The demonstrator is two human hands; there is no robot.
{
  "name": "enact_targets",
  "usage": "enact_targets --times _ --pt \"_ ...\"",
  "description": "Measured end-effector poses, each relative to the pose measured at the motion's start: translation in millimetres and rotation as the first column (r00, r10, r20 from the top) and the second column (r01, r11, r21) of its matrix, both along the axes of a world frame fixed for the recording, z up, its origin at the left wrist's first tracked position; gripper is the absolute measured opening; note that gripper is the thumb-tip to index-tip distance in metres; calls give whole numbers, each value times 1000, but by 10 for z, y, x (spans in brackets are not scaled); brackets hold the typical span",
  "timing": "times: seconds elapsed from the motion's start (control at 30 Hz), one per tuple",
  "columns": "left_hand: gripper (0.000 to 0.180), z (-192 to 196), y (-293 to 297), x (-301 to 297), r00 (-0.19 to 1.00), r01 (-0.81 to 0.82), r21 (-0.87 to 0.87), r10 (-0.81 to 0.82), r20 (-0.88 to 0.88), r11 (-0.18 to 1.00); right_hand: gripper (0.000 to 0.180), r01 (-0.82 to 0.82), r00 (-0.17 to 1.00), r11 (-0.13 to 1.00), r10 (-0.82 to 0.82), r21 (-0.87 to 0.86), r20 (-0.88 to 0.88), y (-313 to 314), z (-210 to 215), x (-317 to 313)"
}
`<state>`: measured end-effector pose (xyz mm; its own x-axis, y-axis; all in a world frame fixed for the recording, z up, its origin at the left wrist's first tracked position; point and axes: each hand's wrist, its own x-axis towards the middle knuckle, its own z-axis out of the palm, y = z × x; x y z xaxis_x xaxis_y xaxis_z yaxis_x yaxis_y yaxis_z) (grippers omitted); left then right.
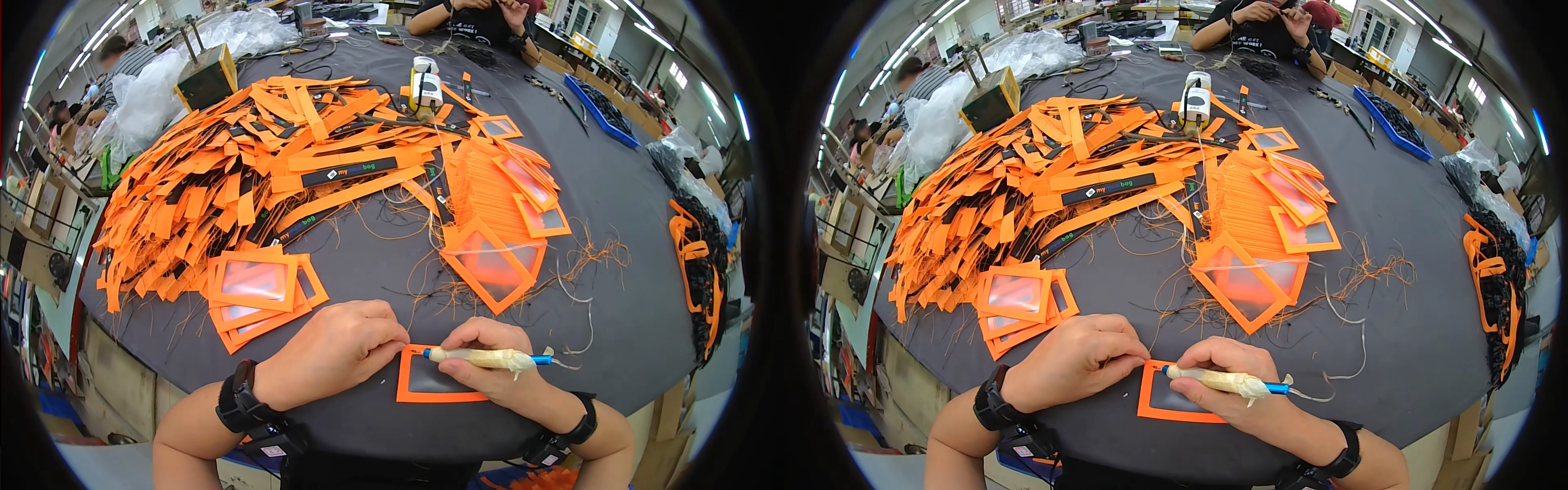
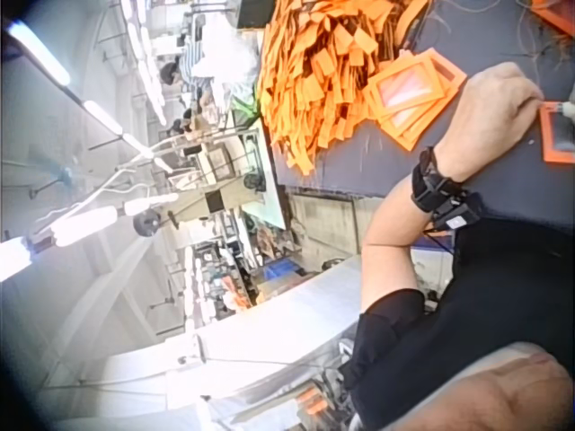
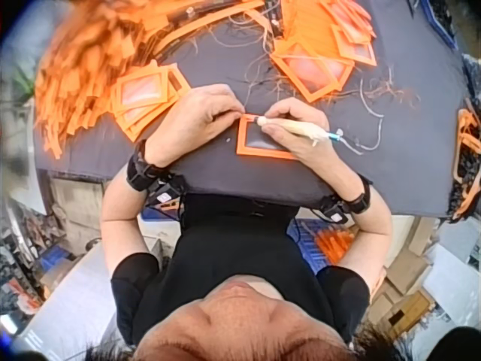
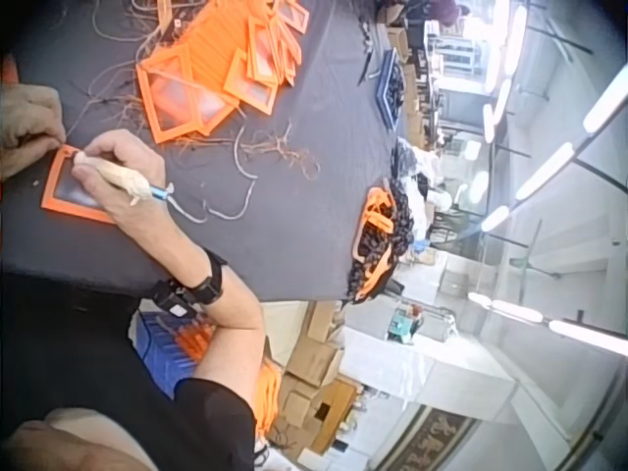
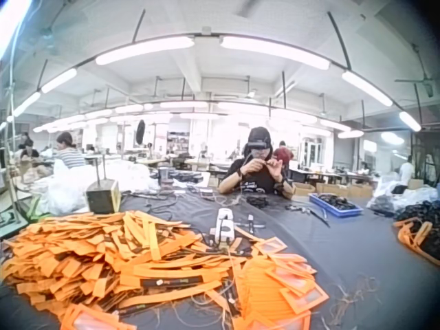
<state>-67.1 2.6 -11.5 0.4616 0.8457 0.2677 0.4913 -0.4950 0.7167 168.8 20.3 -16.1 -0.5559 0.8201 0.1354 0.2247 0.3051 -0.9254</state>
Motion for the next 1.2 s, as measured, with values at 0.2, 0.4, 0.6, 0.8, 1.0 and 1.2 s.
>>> enact_targets --times 0.2,0.4,0.6,0.8,1.0,1.2 --pt "9 -7 0 3 1000 -6 3 6 9 1000 19 -12 1000 1000 13 -26 26 5 21 7" --pt "8 5 -12 -1 997 -75 -48 76 25 996 20 2 1000 1000 -2 -28 -4 1 14 -3" --pt "15 106 -27 -92 931 -336 49 340 -134 941 20 29 1000 995 -28 -90 14 -8 16 26" --pt "26 196 -92 -52 929 -232 183 274 -249 955 15 40 983 946 -96 -323 -159 -1 -36 71" --pt "32 221 -392 89 935 -43 101 76 -346 994 13 28 992 957 -63 -287 -112 -1 12 68" --pt "41 126 -626 239 878 -72 221 167 -448 973 16 -18 1000 995 18 -100 -4 2 9 60"
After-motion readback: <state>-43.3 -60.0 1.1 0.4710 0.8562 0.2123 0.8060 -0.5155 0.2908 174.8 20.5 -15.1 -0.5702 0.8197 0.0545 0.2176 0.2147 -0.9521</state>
